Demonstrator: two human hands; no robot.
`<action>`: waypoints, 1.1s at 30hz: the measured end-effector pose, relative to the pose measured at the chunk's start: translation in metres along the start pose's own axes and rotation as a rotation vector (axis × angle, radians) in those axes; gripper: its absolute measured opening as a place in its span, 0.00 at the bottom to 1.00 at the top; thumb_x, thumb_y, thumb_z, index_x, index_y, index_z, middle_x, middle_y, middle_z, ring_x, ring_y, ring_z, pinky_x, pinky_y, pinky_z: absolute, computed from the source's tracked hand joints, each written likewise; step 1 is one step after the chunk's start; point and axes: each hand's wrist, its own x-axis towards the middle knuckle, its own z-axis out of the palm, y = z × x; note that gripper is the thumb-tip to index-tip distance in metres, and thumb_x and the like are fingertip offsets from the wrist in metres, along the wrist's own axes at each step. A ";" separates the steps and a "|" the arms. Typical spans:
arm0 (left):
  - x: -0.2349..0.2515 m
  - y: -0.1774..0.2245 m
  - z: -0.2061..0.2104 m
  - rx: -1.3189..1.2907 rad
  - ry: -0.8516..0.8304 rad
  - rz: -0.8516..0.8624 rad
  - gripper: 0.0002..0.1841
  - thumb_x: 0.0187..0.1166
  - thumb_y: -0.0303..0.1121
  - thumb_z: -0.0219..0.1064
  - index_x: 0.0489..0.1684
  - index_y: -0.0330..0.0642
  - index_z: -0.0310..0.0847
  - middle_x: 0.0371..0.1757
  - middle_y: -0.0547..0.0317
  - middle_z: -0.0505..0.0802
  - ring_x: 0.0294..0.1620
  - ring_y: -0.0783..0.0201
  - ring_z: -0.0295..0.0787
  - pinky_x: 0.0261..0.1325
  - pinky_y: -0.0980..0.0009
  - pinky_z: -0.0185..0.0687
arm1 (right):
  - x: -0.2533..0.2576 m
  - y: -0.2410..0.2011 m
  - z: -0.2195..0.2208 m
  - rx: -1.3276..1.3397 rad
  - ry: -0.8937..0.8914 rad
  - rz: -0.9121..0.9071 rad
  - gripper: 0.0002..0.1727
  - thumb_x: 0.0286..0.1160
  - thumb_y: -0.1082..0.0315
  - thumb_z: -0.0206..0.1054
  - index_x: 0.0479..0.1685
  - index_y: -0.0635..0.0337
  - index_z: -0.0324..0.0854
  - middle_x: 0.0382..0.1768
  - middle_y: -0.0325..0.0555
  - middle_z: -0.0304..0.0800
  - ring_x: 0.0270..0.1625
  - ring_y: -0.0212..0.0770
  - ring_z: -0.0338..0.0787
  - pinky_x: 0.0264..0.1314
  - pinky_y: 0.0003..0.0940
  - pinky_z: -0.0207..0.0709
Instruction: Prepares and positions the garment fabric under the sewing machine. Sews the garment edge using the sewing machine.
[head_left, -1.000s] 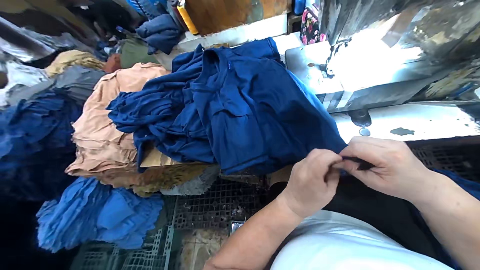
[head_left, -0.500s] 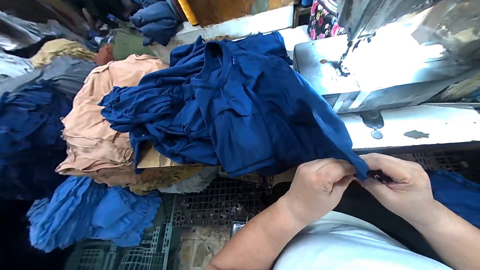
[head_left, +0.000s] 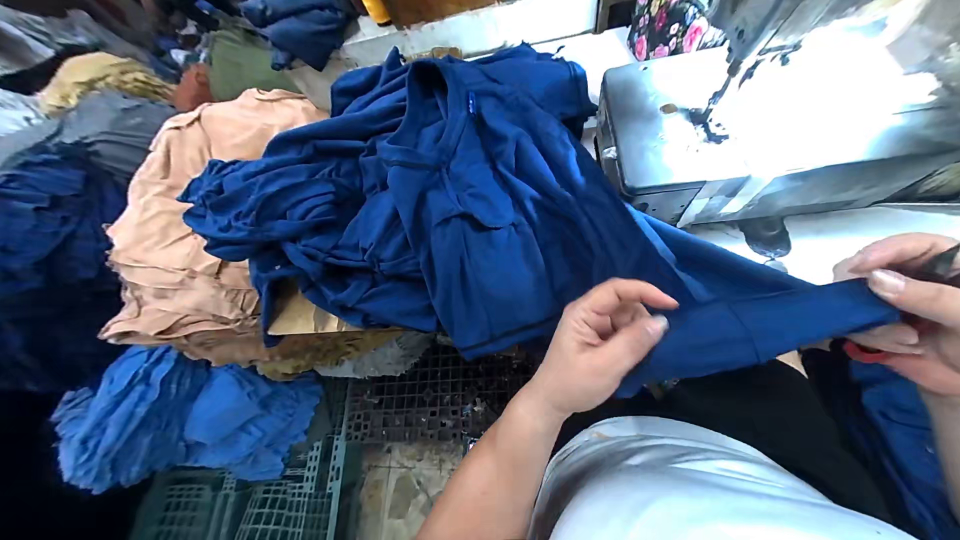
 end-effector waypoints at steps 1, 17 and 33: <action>0.000 0.001 -0.001 0.149 -0.082 0.072 0.09 0.82 0.24 0.64 0.51 0.28 0.87 0.38 0.66 0.93 0.41 0.83 0.85 0.49 0.83 0.81 | 0.000 0.000 -0.001 -0.050 -0.023 -0.046 0.07 0.78 0.62 0.71 0.50 0.45 0.91 0.34 0.27 0.90 0.18 0.16 0.73 0.16 0.11 0.67; -0.037 0.018 -0.014 1.279 0.144 0.730 0.08 0.81 0.31 0.67 0.53 0.46 0.85 0.27 0.61 0.77 0.27 0.67 0.76 0.35 0.76 0.74 | -0.002 -0.014 0.038 -1.114 -0.101 -0.808 0.15 0.84 0.70 0.62 0.64 0.52 0.87 0.28 0.45 0.73 0.30 0.36 0.72 0.33 0.23 0.65; 0.134 0.062 -0.019 1.322 0.001 0.867 0.07 0.83 0.31 0.66 0.41 0.38 0.88 0.42 0.54 0.92 0.47 0.65 0.90 0.53 0.69 0.85 | 0.015 0.015 0.097 -0.649 -0.123 -0.277 0.21 0.91 0.58 0.54 0.30 0.62 0.81 0.22 0.42 0.80 0.26 0.31 0.82 0.30 0.27 0.76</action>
